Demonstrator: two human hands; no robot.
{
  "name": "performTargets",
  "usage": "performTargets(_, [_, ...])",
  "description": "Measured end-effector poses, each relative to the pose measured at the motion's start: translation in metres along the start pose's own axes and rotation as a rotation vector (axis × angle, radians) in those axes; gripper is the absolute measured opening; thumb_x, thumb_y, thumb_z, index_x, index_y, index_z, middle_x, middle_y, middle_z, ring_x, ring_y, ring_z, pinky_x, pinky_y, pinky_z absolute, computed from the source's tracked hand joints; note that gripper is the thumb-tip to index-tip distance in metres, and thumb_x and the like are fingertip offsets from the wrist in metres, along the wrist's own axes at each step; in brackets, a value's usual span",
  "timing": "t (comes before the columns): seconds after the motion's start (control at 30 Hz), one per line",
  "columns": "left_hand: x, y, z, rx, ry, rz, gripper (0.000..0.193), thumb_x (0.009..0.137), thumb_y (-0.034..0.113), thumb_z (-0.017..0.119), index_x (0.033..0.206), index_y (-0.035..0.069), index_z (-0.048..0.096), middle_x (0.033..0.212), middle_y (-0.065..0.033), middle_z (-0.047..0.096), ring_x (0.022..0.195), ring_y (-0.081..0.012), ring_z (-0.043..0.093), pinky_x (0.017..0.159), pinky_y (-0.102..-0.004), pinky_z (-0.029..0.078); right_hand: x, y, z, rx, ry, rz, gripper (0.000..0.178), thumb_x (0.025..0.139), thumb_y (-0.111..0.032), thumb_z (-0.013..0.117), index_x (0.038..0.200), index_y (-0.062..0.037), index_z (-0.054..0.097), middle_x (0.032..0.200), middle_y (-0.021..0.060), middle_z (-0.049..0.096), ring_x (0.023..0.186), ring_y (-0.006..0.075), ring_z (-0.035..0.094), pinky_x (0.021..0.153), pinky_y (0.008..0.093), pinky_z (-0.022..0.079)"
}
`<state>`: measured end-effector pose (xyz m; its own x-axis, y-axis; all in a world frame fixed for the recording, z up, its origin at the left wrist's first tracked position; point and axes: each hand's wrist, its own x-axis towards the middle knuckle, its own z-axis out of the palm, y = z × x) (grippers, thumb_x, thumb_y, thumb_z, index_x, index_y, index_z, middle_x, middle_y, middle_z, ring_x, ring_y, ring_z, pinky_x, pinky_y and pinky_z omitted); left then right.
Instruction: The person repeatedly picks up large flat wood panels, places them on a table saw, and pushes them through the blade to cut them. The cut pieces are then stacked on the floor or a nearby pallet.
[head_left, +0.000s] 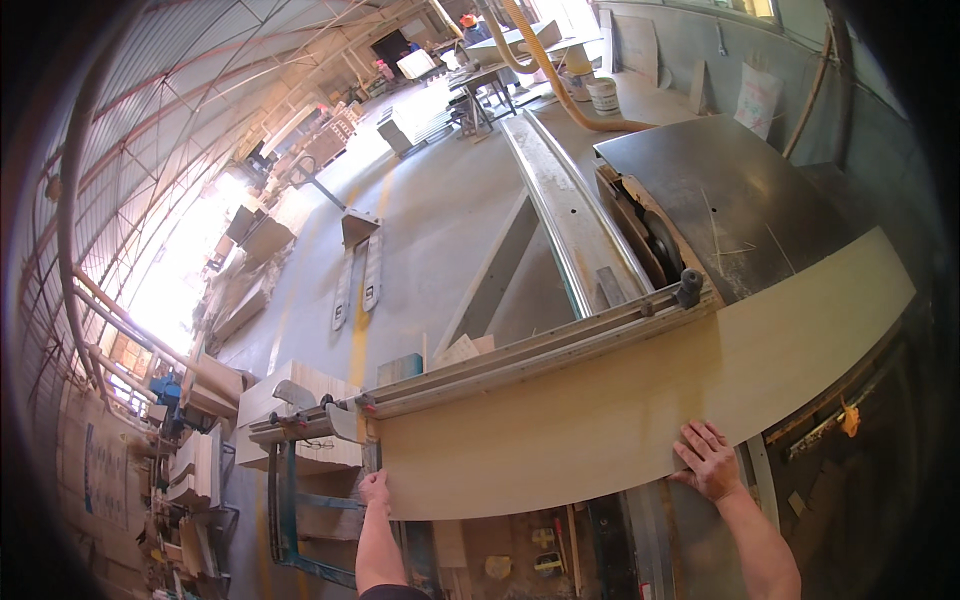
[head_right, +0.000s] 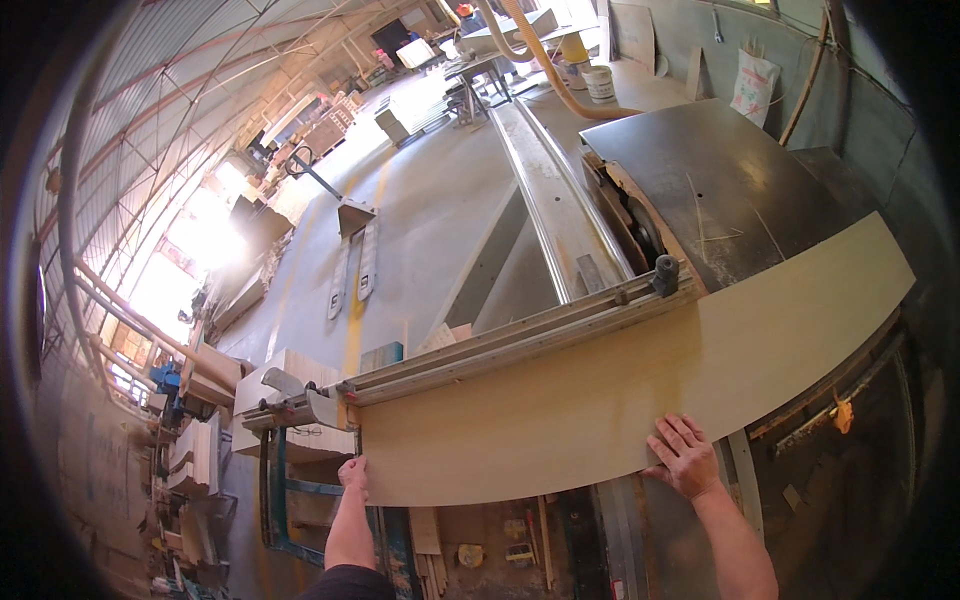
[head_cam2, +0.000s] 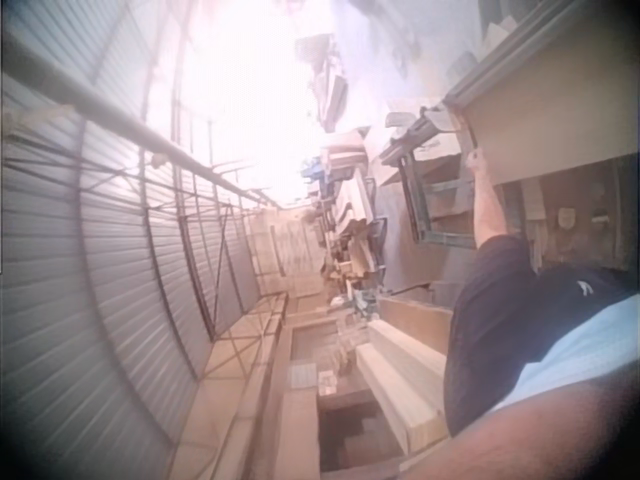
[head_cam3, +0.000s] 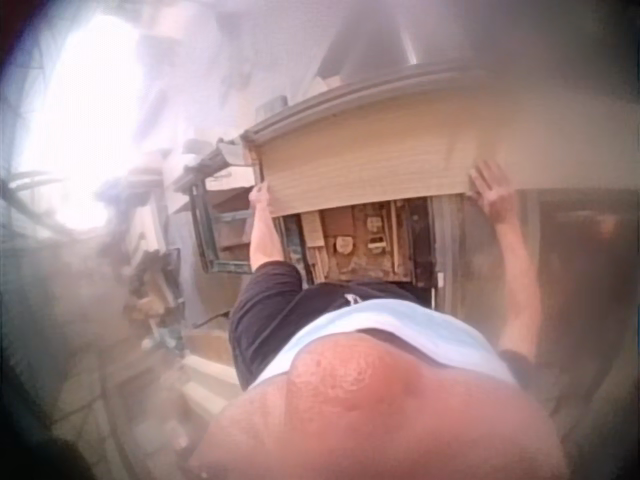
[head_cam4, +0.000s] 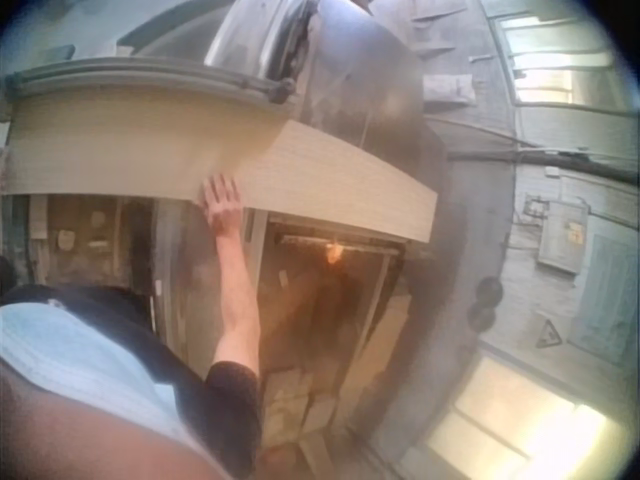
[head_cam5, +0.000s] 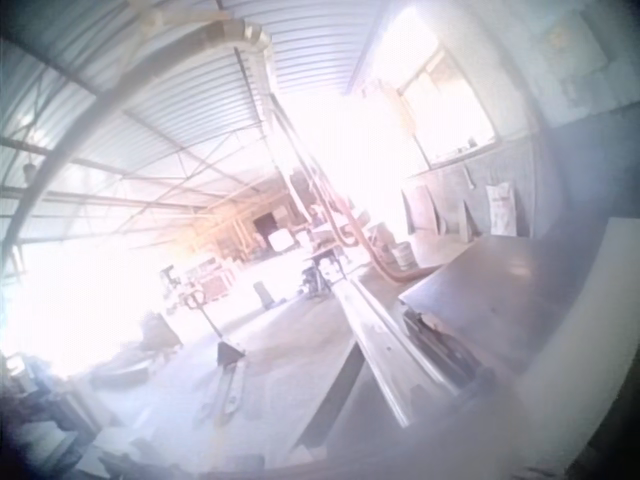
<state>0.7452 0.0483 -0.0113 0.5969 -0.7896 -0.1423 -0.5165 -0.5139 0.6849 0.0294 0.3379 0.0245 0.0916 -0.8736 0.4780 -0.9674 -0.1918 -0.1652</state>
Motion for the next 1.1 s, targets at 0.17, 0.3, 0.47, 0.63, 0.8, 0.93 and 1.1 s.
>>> performTargets(0.17, [0.019, -0.011, 0.001, -0.148, -0.072, -0.034, 0.024, 0.090, 0.025, 0.086, 0.099, 0.003, 0.079, 0.090, -0.0019, 0.074, 0.080, -0.0145, 0.064, 0.074, -0.0349, 0.054, 0.002, -0.001, -0.001, 0.004, 0.003, 0.006, 0.059, 0.089, -0.065, 0.068, 0.114, -0.0116, 0.076, 0.137, 0.0134, 0.069, 0.133, 0.0351, 0.061, 0.117, 0.0525, 0.046])
performTargets(0.3, [0.021, -0.014, 0.003, -0.173, -0.048, -0.113, 0.023, 0.090, 0.023, 0.086, 0.099, 0.003, 0.079, 0.090, -0.0019, 0.073, 0.079, -0.0143, 0.063, 0.074, -0.0344, 0.054, 0.003, -0.001, -0.002, -0.005, -0.003, 0.005, 0.060, 0.090, -0.066, 0.067, 0.115, -0.0123, 0.076, 0.137, 0.0128, 0.069, 0.133, 0.0346, 0.061, 0.117, 0.0517, 0.046])
performTargets(0.47, [0.011, -0.010, 0.004, -0.197, -0.003, -0.064, 0.026, 0.089, 0.025, 0.087, 0.098, 0.002, 0.078, 0.091, -0.0037, 0.074, 0.081, -0.0156, 0.064, 0.076, -0.0358, 0.054, 0.003, 0.000, -0.001, 0.001, 0.001, 0.003, 0.060, 0.090, -0.066, 0.066, 0.116, -0.0127, 0.077, 0.138, 0.0124, 0.068, 0.134, 0.0340, 0.060, 0.118, 0.0511, 0.045])
performTargets(0.63, [-0.006, -0.001, 0.008, -0.141, 0.071, -0.005, 0.025, 0.091, 0.026, 0.085, 0.093, 0.003, 0.077, 0.087, -0.0030, 0.071, 0.079, -0.0156, 0.062, 0.074, -0.0360, 0.052, 0.003, 0.001, 0.000, -0.013, 0.002, -0.001, 0.060, 0.090, -0.066, 0.066, 0.115, -0.0128, 0.077, 0.139, 0.0123, 0.068, 0.135, 0.0340, 0.060, 0.118, 0.0511, 0.045])
performTargets(0.8, [-0.018, 0.009, 0.007, -0.096, 0.099, -0.003, 0.024, 0.094, 0.025, 0.083, 0.085, 0.005, 0.074, 0.079, 0.0016, 0.066, 0.072, -0.0121, 0.055, 0.067, -0.0333, 0.048, 0.003, 0.001, 0.000, 0.006, 0.007, 0.009, 0.061, 0.090, -0.067, 0.066, 0.115, -0.0127, 0.077, 0.138, 0.0123, 0.069, 0.134, 0.0339, 0.061, 0.117, 0.0513, 0.046])
performTargets(0.93, [-0.026, 0.015, 0.005, -0.070, 0.091, 0.054, 0.025, 0.094, 0.028, 0.083, 0.091, 0.004, 0.077, 0.084, 0.0004, 0.070, 0.076, -0.0128, 0.059, 0.072, -0.0333, 0.051, 0.004, 0.002, 0.001, 0.006, 0.020, 0.003, 0.061, 0.089, -0.067, 0.067, 0.114, -0.0126, 0.077, 0.138, 0.0125, 0.069, 0.134, 0.0338, 0.061, 0.117, 0.0513, 0.046])
performTargets(1.1, [-0.034, 0.019, 0.004, -0.057, 0.070, 0.091, 0.027, 0.093, 0.030, 0.084, 0.096, 0.003, 0.079, 0.089, -0.0010, 0.073, 0.081, -0.0139, 0.061, 0.078, -0.0336, 0.053, 0.005, 0.002, 0.001, 0.003, 0.017, -0.004, 0.060, 0.087, -0.066, 0.069, 0.114, -0.0126, 0.077, 0.138, 0.0123, 0.069, 0.134, 0.0339, 0.061, 0.117, 0.0511, 0.046])
